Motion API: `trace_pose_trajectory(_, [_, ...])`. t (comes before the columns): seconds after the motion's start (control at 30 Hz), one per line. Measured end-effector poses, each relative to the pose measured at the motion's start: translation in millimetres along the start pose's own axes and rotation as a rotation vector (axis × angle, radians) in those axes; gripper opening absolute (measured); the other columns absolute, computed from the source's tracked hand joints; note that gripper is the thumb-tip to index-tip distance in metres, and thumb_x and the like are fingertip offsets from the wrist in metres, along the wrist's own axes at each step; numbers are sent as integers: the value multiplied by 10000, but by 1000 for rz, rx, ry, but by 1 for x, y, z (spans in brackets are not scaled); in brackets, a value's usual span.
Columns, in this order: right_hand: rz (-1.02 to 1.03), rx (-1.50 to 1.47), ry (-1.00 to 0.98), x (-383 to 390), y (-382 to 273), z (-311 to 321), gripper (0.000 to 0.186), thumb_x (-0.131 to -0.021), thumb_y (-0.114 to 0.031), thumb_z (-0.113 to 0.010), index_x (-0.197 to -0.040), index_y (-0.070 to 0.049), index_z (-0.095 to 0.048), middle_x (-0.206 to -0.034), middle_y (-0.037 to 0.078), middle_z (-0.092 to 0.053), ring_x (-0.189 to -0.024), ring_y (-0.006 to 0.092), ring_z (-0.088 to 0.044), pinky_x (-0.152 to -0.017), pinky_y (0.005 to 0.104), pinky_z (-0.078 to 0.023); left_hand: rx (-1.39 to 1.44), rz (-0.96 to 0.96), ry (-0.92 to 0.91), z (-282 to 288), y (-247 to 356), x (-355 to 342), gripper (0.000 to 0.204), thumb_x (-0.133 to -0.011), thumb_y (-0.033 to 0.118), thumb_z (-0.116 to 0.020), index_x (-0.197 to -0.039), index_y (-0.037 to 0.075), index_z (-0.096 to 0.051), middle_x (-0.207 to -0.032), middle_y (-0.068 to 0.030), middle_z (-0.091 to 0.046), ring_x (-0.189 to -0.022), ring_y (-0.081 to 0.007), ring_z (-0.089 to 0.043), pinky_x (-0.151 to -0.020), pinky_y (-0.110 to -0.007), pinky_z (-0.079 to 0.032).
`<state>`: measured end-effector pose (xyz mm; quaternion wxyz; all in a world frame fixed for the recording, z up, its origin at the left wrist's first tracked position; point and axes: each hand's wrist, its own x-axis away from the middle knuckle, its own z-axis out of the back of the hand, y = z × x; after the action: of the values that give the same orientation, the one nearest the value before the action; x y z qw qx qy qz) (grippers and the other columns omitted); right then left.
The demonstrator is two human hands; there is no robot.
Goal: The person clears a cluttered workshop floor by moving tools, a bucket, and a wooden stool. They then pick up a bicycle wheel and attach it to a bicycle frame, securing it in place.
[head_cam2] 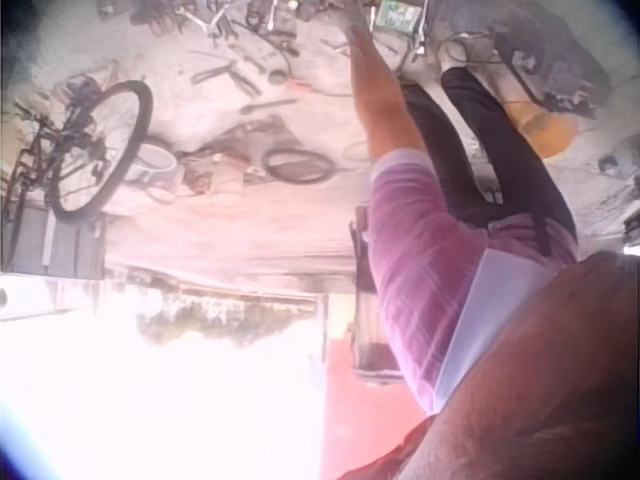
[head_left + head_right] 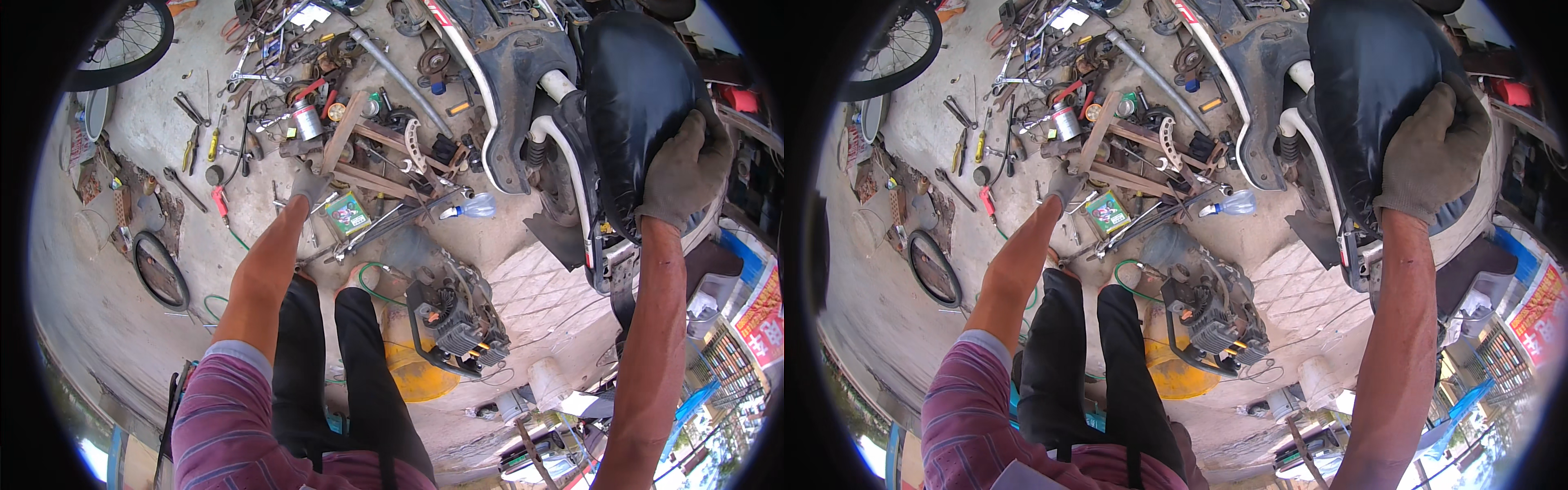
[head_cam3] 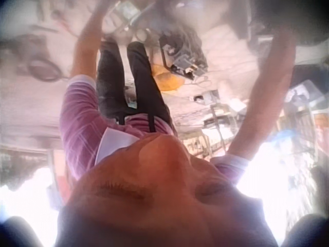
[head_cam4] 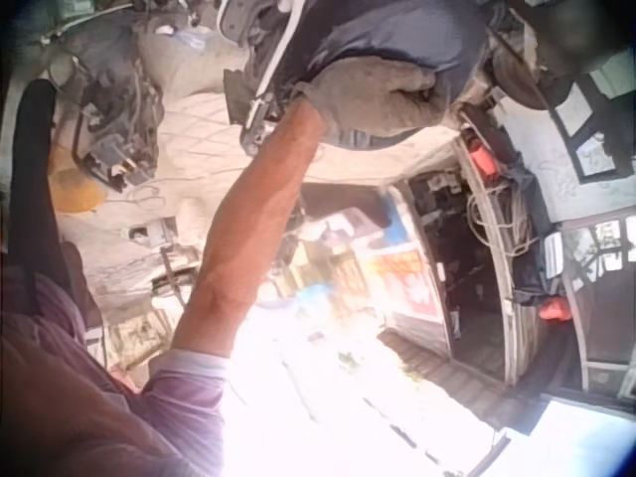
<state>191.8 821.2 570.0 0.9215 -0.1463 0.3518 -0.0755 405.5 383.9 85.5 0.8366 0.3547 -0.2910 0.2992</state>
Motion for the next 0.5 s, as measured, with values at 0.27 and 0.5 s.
trace_pose_trajectory(0.27, [26, 18, -6, -6, 11, -2, 388, -947, -311, -647, -1169, -4, -731, -1064, 140, -760, -959, 246, -720, -904, 363, -538, 38, -58, -160, -26, -7, -14, 859, -758, 413, -876, -1420, -6, -525, -1226, -243, -708, -1120, -376, -698, -949, -429, -550])
trace_pose_trajectory(0.5, [25, 65, -8, -6, 8, -1, 409, -949, -329, -638, -1204, -23, -733, -1122, 151, -761, -1005, 262, -727, -941, 377, -534, 220, -260, -322, 13, 33, 47, 829, -740, 390, -921, -1348, -41, -560, -1172, -193, -714, -1052, -284, -689, -939, -378, -530])
